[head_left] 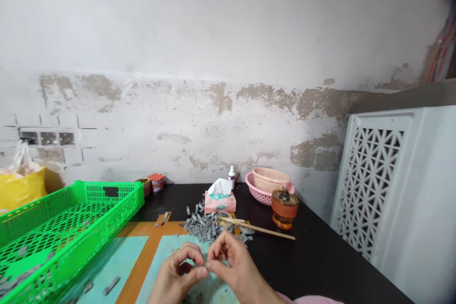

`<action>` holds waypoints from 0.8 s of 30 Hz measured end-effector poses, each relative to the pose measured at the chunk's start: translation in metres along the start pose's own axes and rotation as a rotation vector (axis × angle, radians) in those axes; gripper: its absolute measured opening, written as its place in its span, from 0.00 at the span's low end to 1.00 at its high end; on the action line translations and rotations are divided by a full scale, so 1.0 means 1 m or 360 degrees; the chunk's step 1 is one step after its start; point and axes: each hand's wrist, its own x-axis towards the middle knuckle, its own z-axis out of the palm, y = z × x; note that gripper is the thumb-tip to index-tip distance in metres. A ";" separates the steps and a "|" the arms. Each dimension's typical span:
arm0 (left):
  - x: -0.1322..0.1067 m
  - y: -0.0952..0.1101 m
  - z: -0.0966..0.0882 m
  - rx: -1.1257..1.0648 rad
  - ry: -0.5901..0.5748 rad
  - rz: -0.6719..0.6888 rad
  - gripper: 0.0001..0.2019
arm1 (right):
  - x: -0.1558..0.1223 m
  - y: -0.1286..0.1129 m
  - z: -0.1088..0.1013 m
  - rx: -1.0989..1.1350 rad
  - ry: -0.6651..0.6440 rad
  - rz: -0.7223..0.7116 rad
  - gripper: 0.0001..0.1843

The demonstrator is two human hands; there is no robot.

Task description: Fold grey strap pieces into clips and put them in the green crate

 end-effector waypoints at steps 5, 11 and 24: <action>-0.004 0.006 0.000 -0.0067 -0.0133 -0.0085 0.14 | 0.001 0.001 -0.003 -0.0225 0.0011 0.0020 0.07; -0.007 0.006 0.004 -0.0221 -0.0171 -0.0125 0.11 | -0.002 0.002 -0.009 -0.0744 -0.0238 -0.0326 0.11; -0.004 -0.004 -0.003 -0.0348 -0.0220 -0.0337 0.11 | 0.000 0.006 -0.014 -0.0998 -0.0204 -0.0611 0.10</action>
